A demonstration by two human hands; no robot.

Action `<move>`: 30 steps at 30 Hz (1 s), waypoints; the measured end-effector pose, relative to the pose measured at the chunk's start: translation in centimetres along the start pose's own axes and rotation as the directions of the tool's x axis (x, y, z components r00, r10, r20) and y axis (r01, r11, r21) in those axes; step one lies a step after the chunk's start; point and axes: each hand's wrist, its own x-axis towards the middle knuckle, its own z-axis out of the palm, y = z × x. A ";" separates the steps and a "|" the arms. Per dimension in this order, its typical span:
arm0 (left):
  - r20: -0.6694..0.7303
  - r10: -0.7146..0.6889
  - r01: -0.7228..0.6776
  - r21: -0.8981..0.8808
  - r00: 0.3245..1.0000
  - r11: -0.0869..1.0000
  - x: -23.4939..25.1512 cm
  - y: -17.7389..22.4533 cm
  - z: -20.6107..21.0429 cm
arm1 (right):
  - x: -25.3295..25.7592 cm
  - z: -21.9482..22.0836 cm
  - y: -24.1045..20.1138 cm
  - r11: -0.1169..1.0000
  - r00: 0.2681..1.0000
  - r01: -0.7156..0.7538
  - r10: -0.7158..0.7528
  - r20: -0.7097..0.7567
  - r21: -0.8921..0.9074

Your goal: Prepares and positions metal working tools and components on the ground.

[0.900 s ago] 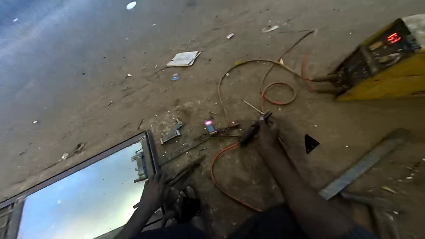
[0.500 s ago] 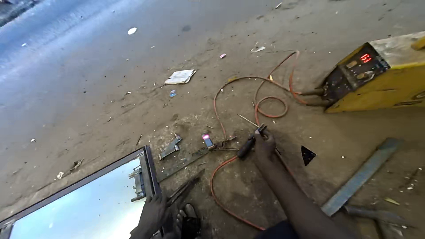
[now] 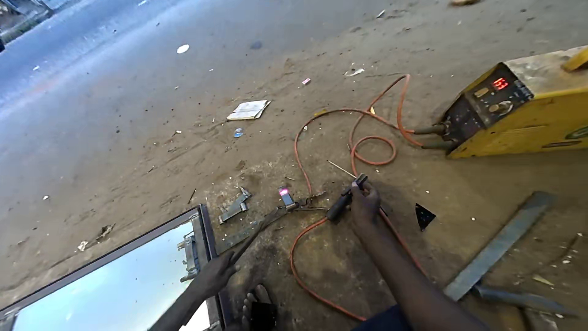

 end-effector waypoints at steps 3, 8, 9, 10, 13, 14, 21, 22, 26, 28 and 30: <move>0.027 -0.010 0.011 -0.048 1.000 0.999 1.5 1.3 -2.1 | -0.2 0.0 -0.1 1.000 1.000 -0.009 0.009 0.015 0.009; 0.080 -0.019 0.024 -0.064 0.997 0.998 3.7 2.3 -4.0 | 0.2 0.1 0.1 1.000 1.000 -0.009 0.009 0.019 0.003; 0.085 -0.012 0.016 -0.056 0.996 0.998 4.0 2.4 -4.2 | 0.2 0.1 0.2 1.000 1.000 -0.011 0.011 0.019 0.002; 0.091 -0.006 0.010 -0.046 0.996 0.999 4.3 2.5 -4.3 | 0.1 0.0 0.1 1.000 1.000 -0.013 0.013 0.024 0.003; 0.111 -0.005 0.006 -0.012 0.994 1.000 4.8 3.1 -4.7 | 0.1 0.0 0.2 1.000 1.000 -0.012 0.012 0.027 0.006; 0.120 -0.005 0.006 -0.006 0.993 1.000 4.8 3.3 -4.9 | 0.2 0.0 0.3 1.000 1.000 -0.009 0.009 0.021 0.001; 0.142 -0.023 0.017 0.043 0.990 0.999 5.4 3.2 -5.2 | 0.5 0.1 0.7 1.000 0.999 0.002 -0.002 0.032 -0.017; 0.148 -0.021 0.015 0.043 0.989 0.999 5.4 3.3 -5.4 | 0.4 0.1 0.6 1.000 0.999 0.002 -0.002 0.039 -0.008; 0.149 -0.003 0.000 0.019 0.989 1.000 5.3 3.2 -5.6 | 0.2 0.0 0.5 1.000 0.998 0.009 -0.009 0.063 -0.006; 0.150 -0.003 0.001 0.016 0.989 1.000 5.4 3.0 -5.7 | 0.1 0.1 0.3 1.000 0.998 0.006 -0.006 0.064 0.004; 0.142 0.003 -0.003 0.004 0.990 1.000 5.4 2.8 -5.7 | 0.1 0.4 0.3 1.000 0.998 0.003 -0.004 0.056 0.023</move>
